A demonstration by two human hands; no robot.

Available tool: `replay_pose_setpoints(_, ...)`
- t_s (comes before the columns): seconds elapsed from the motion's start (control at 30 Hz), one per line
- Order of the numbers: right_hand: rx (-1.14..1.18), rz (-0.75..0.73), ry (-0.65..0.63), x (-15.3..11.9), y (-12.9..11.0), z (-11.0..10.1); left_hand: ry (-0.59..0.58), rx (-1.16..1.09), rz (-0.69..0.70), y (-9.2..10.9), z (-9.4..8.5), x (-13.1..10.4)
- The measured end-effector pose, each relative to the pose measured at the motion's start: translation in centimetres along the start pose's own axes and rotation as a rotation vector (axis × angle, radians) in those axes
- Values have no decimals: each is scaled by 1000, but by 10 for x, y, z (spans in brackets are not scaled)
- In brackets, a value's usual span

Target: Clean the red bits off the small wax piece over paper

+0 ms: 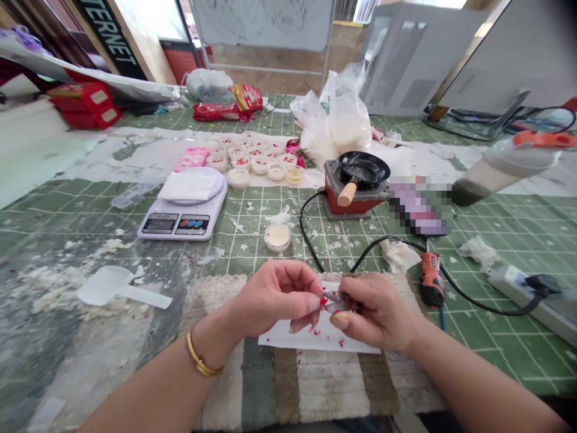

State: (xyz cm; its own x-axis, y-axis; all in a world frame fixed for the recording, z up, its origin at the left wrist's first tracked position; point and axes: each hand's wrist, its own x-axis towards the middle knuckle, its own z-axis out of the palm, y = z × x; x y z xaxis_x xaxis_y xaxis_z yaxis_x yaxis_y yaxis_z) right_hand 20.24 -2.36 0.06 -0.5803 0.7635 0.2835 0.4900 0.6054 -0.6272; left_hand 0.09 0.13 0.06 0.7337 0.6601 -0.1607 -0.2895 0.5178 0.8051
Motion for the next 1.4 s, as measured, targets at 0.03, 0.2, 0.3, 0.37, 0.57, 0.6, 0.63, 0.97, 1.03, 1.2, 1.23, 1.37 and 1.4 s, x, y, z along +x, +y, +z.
replay_pose_setpoints(0.03, 1, 2, 9, 0, 0, 0, -3, -5, 2, 0, 0, 0)
replay_pose_setpoints(0.2, -18, -8, -2, -1, 1, 2, -41, -25, 2, -1, -1, 1)
replay_pose_setpoints(0.3, -20, -20, -6, -2, 2, 2, -48, -32, -7, -2, -1, 1)
replay_pose_setpoints(0.37, -17, -24, -5, -2, 2, 3, -49, -35, -7, -2, 0, 1)
replay_pose_setpoints(0.57, -21, -26, -12, -3, 2, 2, -60, -41, -3, -1, 0, 1)
replay_pose_setpoints(0.6, -19, -27, -10, -3, 2, 2, -61, -41, -1, -1, 0, 1)
replay_pose_setpoints(0.63, -16, -30, -8, -3, 1, 2, -60, -39, 1, -1, 0, 1)
replay_pose_setpoints(0.97, -32, -36, 23, -1, 2, 2, -39, -27, 3, -1, 1, 1)
replay_pose_setpoints(1.03, -42, -32, 14, -1, 2, 2, -41, -26, 0, -1, 1, 1)
replay_pose_setpoints(1.2, -54, -38, 10, -1, 1, 1, -32, -18, 0, 0, 2, 1)
replay_pose_setpoints(1.23, -56, -36, 11, -1, 1, 1, -31, -15, 0, 0, 2, 1)
replay_pose_setpoints(1.37, -46, -36, 12, -1, 0, 1, -31, -2, -5, 0, 1, 1)
replay_pose_setpoints(1.4, -44, -37, 13, -1, 0, 1, -30, -1, -8, 0, 1, 1)
